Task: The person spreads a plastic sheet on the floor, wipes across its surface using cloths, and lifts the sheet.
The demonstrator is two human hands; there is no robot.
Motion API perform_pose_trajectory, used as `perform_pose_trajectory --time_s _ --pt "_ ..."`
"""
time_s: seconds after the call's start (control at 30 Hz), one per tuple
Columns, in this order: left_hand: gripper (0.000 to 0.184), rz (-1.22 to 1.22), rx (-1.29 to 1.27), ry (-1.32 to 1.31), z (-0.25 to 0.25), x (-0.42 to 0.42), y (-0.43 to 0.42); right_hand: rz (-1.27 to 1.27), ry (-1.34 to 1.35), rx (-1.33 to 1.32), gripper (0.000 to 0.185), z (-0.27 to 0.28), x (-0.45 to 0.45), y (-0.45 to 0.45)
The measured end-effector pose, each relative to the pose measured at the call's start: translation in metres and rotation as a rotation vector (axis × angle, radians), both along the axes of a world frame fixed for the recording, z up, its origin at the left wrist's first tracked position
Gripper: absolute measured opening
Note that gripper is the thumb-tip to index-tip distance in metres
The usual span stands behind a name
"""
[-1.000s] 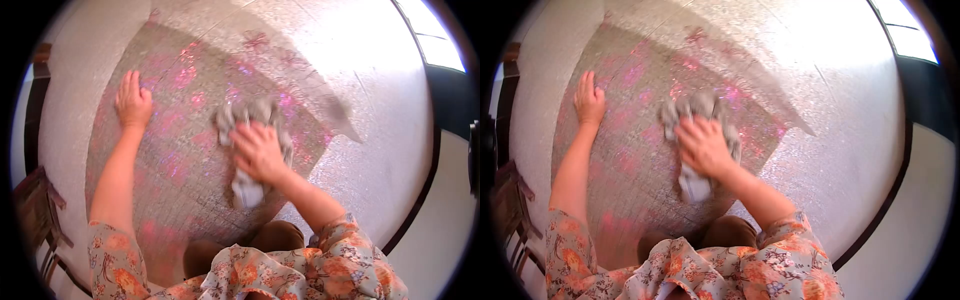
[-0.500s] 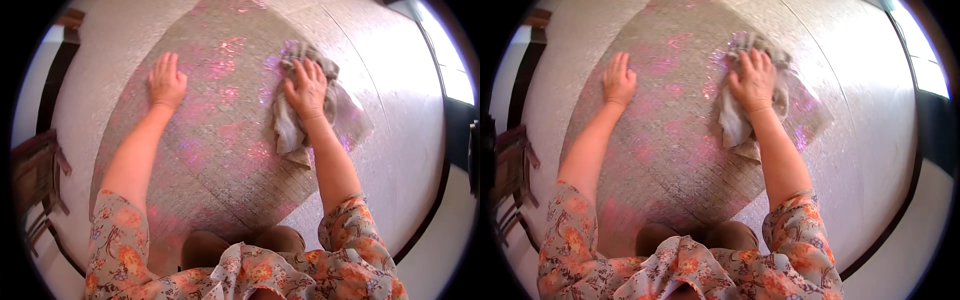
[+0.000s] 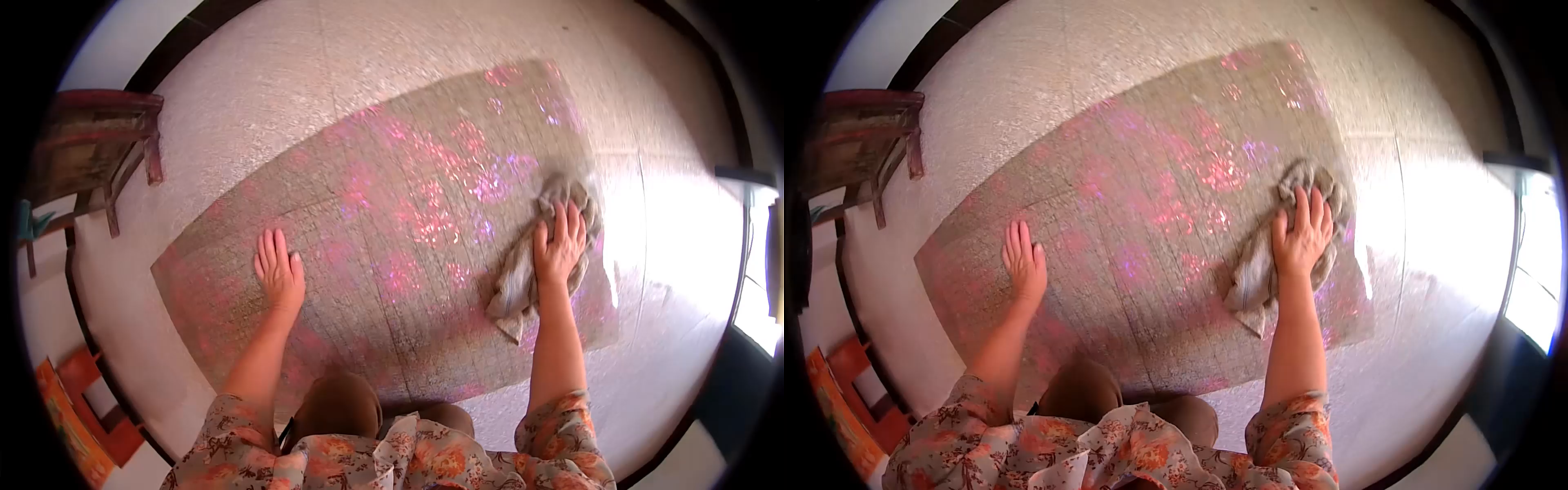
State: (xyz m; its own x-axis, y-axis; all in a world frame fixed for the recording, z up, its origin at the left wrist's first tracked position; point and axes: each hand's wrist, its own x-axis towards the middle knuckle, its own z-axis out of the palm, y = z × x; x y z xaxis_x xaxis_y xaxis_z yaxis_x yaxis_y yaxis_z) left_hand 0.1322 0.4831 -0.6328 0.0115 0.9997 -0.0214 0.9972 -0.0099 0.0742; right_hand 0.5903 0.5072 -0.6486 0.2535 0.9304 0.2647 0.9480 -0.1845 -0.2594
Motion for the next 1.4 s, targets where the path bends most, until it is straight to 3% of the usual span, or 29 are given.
perform_pose_trajectory --time_s 0.2,0.3,0.33,0.4,0.5,0.6,0.7,0.77,0.83,0.93,1.0,1.13,1.3,1.4 --pt "0.059 0.062 -0.041 0.057 -0.002 -0.012 -0.005 -0.027 -0.056 -0.095 0.051 -0.003 -0.001 0.002" --pt "0.058 0.064 -0.043 0.02 0.0 -0.014 -0.005 -0.246 -0.152 -0.277 0.058 -0.011 -0.031 0.029" --pt "0.058 0.056 0.012 0.008 -0.004 -0.014 -0.006 -0.126 -0.028 -0.247 0.06 0.002 -0.058 0.05" --pt "0.057 0.058 0.01 -0.037 -0.002 -0.014 -0.004 0.092 -0.03 -0.195 0.059 -0.007 -0.119 0.074" --pt "0.052 0.058 0.05 -0.118 -0.001 -0.013 -0.002 0.55 0.163 -0.339 0.06 0.031 -0.234 0.104" --pt "0.049 0.066 -0.046 -0.045 0.0 -0.018 -0.003 0.905 0.157 -0.28 0.06 0.025 -0.25 0.123" --pt "0.048 0.066 -0.021 -0.041 -0.005 -0.015 -0.006 0.845 -0.092 -0.407 0.055 0.052 -0.207 0.173" --pt "0.049 0.029 -0.011 -0.045 -0.001 -0.018 -0.005 0.604 0.163 -0.188 0.05 0.013 -0.146 0.195" --pt "0.05 0.04 -0.037 -0.047 -0.001 -0.018 -0.005 0.463 -0.111 -0.04 0.048 0.004 -0.09 0.213" --pt "0.052 0.054 -0.096 -0.028 -0.008 -0.016 -0.01 0.229 -0.147 0.016 0.048 -0.014 -0.016 0.218" --pt "0.055 0.057 -0.075 -0.046 -0.008 -0.02 -0.009 0.313 -0.165 0.116 0.047 -0.03 0.016 0.228" --pt "0.053 0.069 -0.01 -0.124 -0.001 -0.016 -0.011 0.296 -0.222 0.038 0.046 -0.034 0.019 0.23" --pt "0.053 0.059 0.008 -0.148 -0.004 -0.014 -0.01 0.091 -0.302 0.012 0.048 -0.049 -0.011 0.199" --pt "0.053 0.058 0.056 -0.151 -0.009 -0.012 -0.015 0.335 -0.351 0.091 0.054 -0.045 -0.095 0.116"
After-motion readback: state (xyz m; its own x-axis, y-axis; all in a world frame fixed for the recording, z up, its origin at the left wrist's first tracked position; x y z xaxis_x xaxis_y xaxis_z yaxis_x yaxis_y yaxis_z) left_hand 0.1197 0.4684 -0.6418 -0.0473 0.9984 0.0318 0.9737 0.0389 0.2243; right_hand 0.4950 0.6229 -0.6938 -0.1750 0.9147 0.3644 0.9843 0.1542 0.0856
